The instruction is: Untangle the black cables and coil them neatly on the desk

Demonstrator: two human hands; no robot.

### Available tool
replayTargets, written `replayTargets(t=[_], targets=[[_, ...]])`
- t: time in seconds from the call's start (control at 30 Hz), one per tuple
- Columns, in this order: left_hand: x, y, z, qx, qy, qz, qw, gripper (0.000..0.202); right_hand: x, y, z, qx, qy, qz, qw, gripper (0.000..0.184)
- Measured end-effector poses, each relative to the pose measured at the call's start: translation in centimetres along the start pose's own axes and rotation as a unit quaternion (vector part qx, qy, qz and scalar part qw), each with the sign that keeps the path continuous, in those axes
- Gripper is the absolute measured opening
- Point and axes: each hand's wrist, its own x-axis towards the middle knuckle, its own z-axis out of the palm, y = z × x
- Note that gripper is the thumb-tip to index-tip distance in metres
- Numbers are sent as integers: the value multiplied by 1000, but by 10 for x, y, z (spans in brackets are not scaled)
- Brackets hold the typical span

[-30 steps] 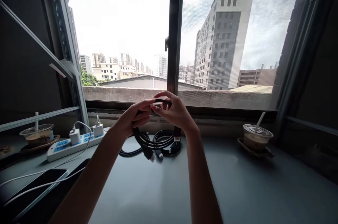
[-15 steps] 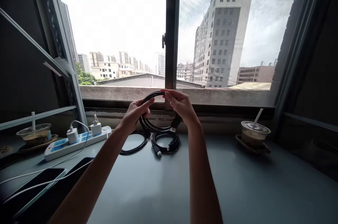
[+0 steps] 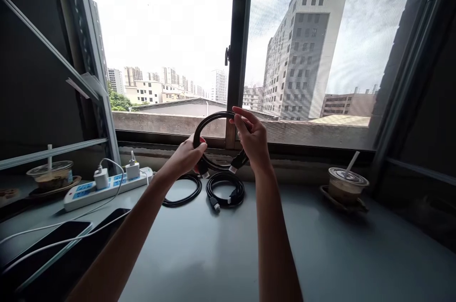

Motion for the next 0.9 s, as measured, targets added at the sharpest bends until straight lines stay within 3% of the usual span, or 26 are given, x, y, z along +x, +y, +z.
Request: replayTargets(t=[0.13,0.33,0.53,0.7,0.83,0.9], targets=[[5,-8,2,-43,-97,-54,993,20,3,16,-1,-63,-23,4,998,42],[20,-27,17,-82,-88,-46,992,18,10,59,-12,-230,-58,4,971,42],[26,-46,40,-24,-143,-115,983,31,5,125,-26,-319,-84,98,939,34],[27,-78,71,55,-174,-178,967,43,-19,177,-34,-342,-116,180,915,37],[22,-101,90,116,-196,-210,951,49,-40,205,-37,-348,-152,249,891,20],[20,-105,92,132,-205,-206,948,47,-44,212,-39,-339,-168,267,886,20]])
